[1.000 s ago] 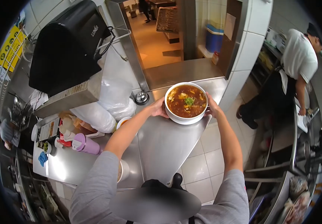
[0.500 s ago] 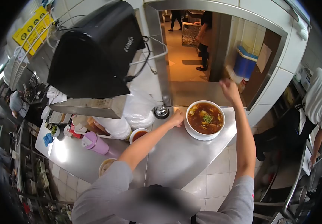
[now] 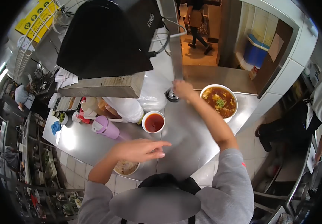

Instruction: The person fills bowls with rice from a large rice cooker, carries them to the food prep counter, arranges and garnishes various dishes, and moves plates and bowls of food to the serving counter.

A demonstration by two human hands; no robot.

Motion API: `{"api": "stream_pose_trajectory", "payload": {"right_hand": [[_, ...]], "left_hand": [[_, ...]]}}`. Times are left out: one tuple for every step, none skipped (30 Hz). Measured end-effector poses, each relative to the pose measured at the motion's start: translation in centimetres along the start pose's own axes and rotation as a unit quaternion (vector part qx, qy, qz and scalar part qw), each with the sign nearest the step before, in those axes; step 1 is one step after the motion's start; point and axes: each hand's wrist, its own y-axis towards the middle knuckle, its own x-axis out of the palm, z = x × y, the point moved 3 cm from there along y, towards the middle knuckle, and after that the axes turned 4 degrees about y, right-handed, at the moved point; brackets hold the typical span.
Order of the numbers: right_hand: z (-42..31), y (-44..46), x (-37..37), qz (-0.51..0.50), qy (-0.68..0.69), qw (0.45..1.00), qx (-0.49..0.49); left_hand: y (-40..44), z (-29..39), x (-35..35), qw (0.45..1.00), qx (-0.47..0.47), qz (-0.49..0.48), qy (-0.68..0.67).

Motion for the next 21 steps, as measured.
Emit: {"api": "stream_pose_trajectory", "payload": {"right_hand": [[0.9, 0.3, 3.0, -0.039, -0.059, 0.997, 0.003], [2.4, 0.3, 6.7, -0.046, -0.068, 0.996, -0.037], [3.7, 0.5, 8.6, -0.048, -0.08, 0.993, -0.078], [4.3, 0.8, 7.6, -0.042, -0.082, 0.993, -0.074], [4.5, 0.6, 6.2, -0.039, -0.081, 0.994, -0.068], [4.5, 1.0, 5.1, -0.038, -0.079, 0.994, -0.062], [2.1, 0.8, -1.2, -0.051, -0.057, 0.997, -0.026], [2.6, 1.2, -5.9, -0.023, -0.076, 0.997, 0.002], [-1.9, -0.5, -14.4, 0.061, 0.016, 0.998, -0.008], [0.3, 0.9, -18.5, 0.204, 0.069, 0.975, -0.062], [-3.6, 0.3, -24.6, 0.269, 0.088, 0.956, -0.073], [-3.5, 2.2, -28.1, 0.351, 0.121, 0.92, -0.123], [-5.3, 4.2, -31.6, 0.373, 0.069, 0.909, -0.173], [-9.1, 5.3, -34.5, 0.352, 0.008, 0.908, -0.225], [-11.3, 7.8, -35.8, 0.344, -0.014, 0.891, -0.295], [-13.5, 9.7, -36.7, 0.335, -0.036, 0.869, -0.363], [-16.5, 10.7, -37.0, 0.292, -0.028, 0.897, -0.331], [-18.9, 11.7, -37.0, 0.249, -0.02, 0.922, -0.297], [-20.1, 13.7, -37.2, 0.26, -0.059, 0.906, -0.328], [-20.6, 16.0, -37.2, 0.27, -0.097, 0.888, -0.358], [-20.7, 17.5, -37.0, 0.268, -0.108, 0.89, -0.354]], "left_hand": [[-1.1, 0.2, -0.2, 1.0, -0.018, 0.008, -0.001], [-2.1, 0.1, -0.1, 0.999, -0.036, 0.016, -0.001], [-3.2, -0.2, -0.1, 0.998, -0.032, 0.053, -0.003], [-4.5, -0.4, -0.1, 0.996, -0.032, 0.087, 0.0], [-6.2, -0.4, 0.1, 0.992, -0.034, 0.119, -0.001], [-8.0, -0.3, 0.0, 0.988, -0.036, 0.15, -0.003], [-10.1, 0.1, -0.2, 0.985, -0.051, 0.164, -0.015], [-12.3, 0.7, -0.5, 0.981, -0.065, 0.18, -0.03], [-14.3, 0.7, -0.4, 0.976, -0.079, 0.192, -0.071], [-16.2, 0.7, -0.3, 0.968, -0.093, 0.204, -0.113], [-18.1, 0.9, -0.3, 0.957, -0.108, 0.244, -0.111], [-19.8, 1.1, 0.0, 0.944, -0.121, 0.284, -0.112], [-21.3, 1.4, 0.2, 0.929, -0.135, 0.324, -0.114], [-22.6, 1.8, 0.3, 0.916, -0.141, 0.358, -0.11], [-23.7, 2.1, 0.4, 0.903, -0.148, 0.39, -0.108], [-24.6, 2.5, 0.5, 0.888, -0.155, 0.42, -0.105], [-25.3, 2.7, 0.8, 0.868, -0.163, 0.453, -0.12], [-25.9, 2.8, 1.2, 0.847, -0.172, 0.484, -0.134], [-26.5, 2.9, 1.5, 0.825, -0.179, 0.516, -0.148], [-26.9, 2.9, 2.0, 0.814, -0.19, 0.531, -0.142], [-27.3, 2.8, 2.5, 0.802, -0.201, 0.546, -0.136]]}}
